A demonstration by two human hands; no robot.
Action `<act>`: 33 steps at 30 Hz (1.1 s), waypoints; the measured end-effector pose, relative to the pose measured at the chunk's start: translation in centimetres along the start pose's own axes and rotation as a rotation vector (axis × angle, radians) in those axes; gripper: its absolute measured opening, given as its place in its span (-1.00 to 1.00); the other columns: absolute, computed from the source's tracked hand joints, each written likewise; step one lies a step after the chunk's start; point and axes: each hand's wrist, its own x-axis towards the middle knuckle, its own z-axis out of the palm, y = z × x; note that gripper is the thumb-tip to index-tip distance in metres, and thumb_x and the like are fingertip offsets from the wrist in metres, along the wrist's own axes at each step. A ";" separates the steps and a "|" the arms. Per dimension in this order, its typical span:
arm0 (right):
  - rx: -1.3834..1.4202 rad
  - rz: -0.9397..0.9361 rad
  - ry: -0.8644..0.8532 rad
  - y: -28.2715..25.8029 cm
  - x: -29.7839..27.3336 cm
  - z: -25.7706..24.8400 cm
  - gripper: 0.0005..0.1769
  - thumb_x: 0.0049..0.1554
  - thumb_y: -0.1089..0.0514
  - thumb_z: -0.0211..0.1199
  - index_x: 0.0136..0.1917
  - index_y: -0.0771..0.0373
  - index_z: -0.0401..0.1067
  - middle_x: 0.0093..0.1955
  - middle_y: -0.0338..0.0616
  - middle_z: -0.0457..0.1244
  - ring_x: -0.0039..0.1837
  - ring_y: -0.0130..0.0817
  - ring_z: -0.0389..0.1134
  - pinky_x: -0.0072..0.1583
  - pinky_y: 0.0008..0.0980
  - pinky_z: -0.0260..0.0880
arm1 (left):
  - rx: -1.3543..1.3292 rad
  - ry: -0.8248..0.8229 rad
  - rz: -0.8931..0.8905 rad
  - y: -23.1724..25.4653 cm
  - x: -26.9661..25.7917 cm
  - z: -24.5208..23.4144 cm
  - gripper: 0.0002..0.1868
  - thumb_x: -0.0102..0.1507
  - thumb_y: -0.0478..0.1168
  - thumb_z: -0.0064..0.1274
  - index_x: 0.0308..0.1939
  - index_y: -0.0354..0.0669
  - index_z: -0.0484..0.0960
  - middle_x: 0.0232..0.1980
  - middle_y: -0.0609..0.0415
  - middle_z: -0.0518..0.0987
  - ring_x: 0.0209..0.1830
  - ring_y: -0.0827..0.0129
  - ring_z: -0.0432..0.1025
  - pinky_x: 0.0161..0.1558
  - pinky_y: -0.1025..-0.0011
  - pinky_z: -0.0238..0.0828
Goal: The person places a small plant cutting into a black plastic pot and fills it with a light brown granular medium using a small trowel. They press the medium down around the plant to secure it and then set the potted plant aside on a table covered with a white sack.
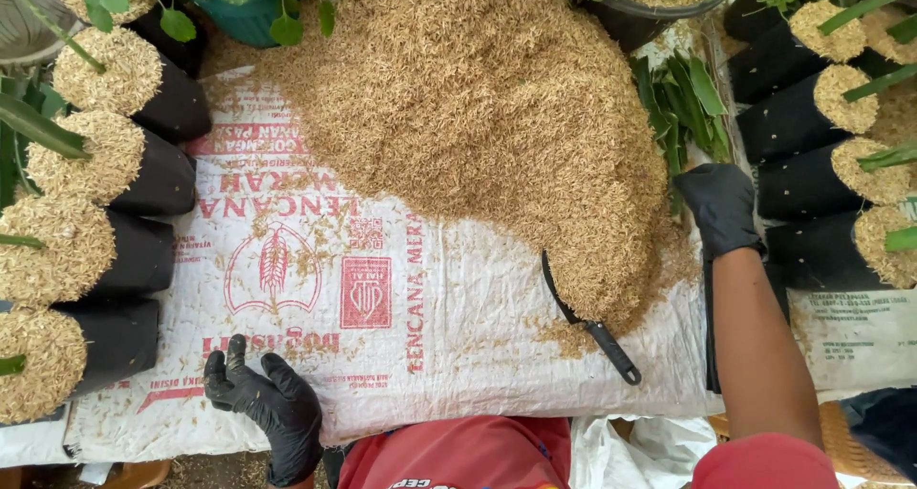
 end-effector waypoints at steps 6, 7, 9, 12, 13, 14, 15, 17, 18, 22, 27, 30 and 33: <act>0.037 -0.298 0.222 3.1 6.5 0.6 -0.60 0.29 0.04 0.17 -0.30 0.30 0.49 -0.35 0.01 0.28 -0.21 0.07 0.30 -0.07 0.01 0.26 | 0.030 0.051 0.001 0.1 0.0 0.3 -0.54 0.33 -0.29 -0.20 0.28 -0.51 0.40 0.27 -0.37 0.16 0.29 -0.24 0.02 0.33 -0.16 -0.06; 0.038 -0.298 0.224 2.4 6.7 1.0 -0.60 0.29 0.04 0.17 -0.30 0.30 0.49 -0.35 0.01 0.28 -0.21 0.07 0.30 -0.07 0.01 0.26 | 0.029 0.053 0.002 0.0 0.1 0.4 -0.54 0.33 -0.29 -0.20 0.28 -0.51 0.40 0.27 -0.37 0.16 0.29 -0.24 0.02 0.33 -0.16 -0.06; 0.502 -0.300 0.292 0.9 7.1 1.7 -0.74 0.32 0.26 0.03 -0.23 0.13 0.16 -0.24 -0.19 0.03 -0.18 -0.32 0.04 -0.19 -0.18 0.01 | 0.006 0.056 0.006 0.0 0.1 0.5 -0.53 0.32 -0.33 -0.18 0.28 -0.53 0.40 0.27 -0.40 0.15 0.28 -0.26 0.03 0.33 -0.16 -0.01; 0.377 -0.407 0.451 -1.4 7.8 3.0 -0.87 0.28 0.24 0.03 -0.15 0.22 0.25 -0.32 -0.10 0.07 -0.24 -0.24 0.08 -0.25 -0.10 0.00 | 0.015 0.049 0.013 -0.3 -0.1 0.4 -0.55 0.35 -0.33 -0.17 0.27 -0.56 0.40 0.27 -0.39 0.14 0.27 -0.25 0.03 0.32 -0.17 0.00; 0.380 -0.412 0.452 -4.6 4.7 0.2 -0.87 0.28 0.24 0.03 -0.15 0.22 0.25 -0.32 -0.10 0.07 -0.24 -0.24 0.08 -0.25 -0.10 0.00 | 0.017 0.054 0.012 -0.6 -0.1 0.6 -0.55 0.35 -0.33 -0.17 0.27 -0.56 0.40 0.27 -0.39 0.14 0.27 -0.25 0.03 0.32 -0.17 0.00; 0.359 -0.224 0.251 -8.4 1.5 -2.9 -0.74 0.26 -0.02 0.09 -0.13 0.18 0.35 -0.30 -0.12 0.15 -0.26 -0.20 0.14 -0.26 -0.09 0.04 | 0.047 0.056 0.006 -1.1 -0.2 0.9 -0.54 0.33 -0.30 -0.17 0.27 -0.55 0.41 0.28 -0.37 0.15 0.28 -0.25 0.02 0.34 -0.16 -0.07; 0.330 -0.038 0.044 -12.1 -2.4 -6.5 -0.54 0.24 -0.29 0.15 -0.11 0.14 0.45 -0.28 -0.15 0.22 -0.29 -0.16 0.19 -0.27 -0.09 0.08 | 0.079 0.053 -0.001 -1.5 -0.4 0.9 -0.52 0.32 -0.27 -0.17 0.27 -0.54 0.42 0.29 -0.36 0.17 0.28 -0.26 0.02 0.36 -0.14 -0.14; 0.357 0.049 0.016 -12.8 -2.6 -6.7 -0.61 0.20 -0.19 0.15 -0.28 0.04 0.17 -0.37 -0.25 0.01 -0.32 -0.29 -0.02 -0.26 -0.18 -0.12 | 0.079 0.045 -0.010 -1.3 -0.3 0.9 -0.52 0.33 -0.26 -0.17 0.27 -0.53 0.41 0.29 -0.36 0.16 0.28 -0.25 0.02 0.34 -0.16 -0.11; 0.383 0.138 -0.007 -13.1 -2.8 -6.8 -0.46 0.17 -0.09 0.15 -0.46 -0.06 -0.11 -0.47 -0.34 -0.20 -0.36 -0.42 -0.24 -0.25 -0.27 -0.32 | 0.075 0.037 -0.016 -1.1 -0.3 0.8 -0.53 0.34 -0.26 -0.17 0.28 -0.51 0.40 0.29 -0.36 0.15 0.28 -0.25 0.02 0.33 -0.17 -0.09; 0.573 0.269 -0.066 -11.5 -2.2 -6.5 -0.59 0.23 0.04 0.24 -0.25 -0.05 0.00 -0.28 -0.33 -0.11 -0.23 -0.43 -0.08 -0.20 -0.32 -0.14 | 0.082 0.044 0.020 -1.2 -0.2 0.8 -0.53 0.32 -0.30 -0.16 0.28 -0.49 0.40 0.28 -0.40 0.18 0.27 -0.30 0.04 0.32 -0.18 -0.11; 0.251 -0.197 0.240 -4.5 2.1 -3.3 -0.44 0.35 -0.01 0.25 -0.43 0.17 0.20 -0.50 -0.19 -0.01 -0.42 -0.17 0.01 -0.25 -0.04 -0.02 | 0.082 0.050 0.031 -1.0 0.0 0.8 -0.54 0.32 -0.30 -0.15 0.28 -0.50 0.42 0.29 -0.35 0.19 0.29 -0.28 0.05 0.35 -0.15 -0.11; 0.166 -0.197 0.263 -4.1 2.5 -3.1 -0.37 0.29 0.11 0.21 -0.50 0.07 -0.06 -0.51 -0.27 -0.20 -0.43 -0.31 -0.20 -0.28 -0.15 -0.23 | 0.045 0.040 0.005 -0.4 0.1 0.7 -0.54 0.31 -0.31 -0.14 0.29 -0.44 0.41 0.28 -0.36 0.16 0.29 -0.29 0.04 0.34 -0.16 -0.08; 0.174 -0.305 0.363 -2.6 6.4 -0.5 -0.50 0.32 0.06 0.16 -0.39 0.15 0.08 -0.43 -0.14 -0.06 -0.34 -0.16 -0.02 -0.23 -0.05 -0.11 | 0.095 0.032 0.012 -1.2 -0.1 0.9 -0.53 0.32 -0.29 -0.13 0.27 -0.54 0.43 0.29 -0.31 0.19 0.31 -0.23 0.06 0.36 -0.11 -0.12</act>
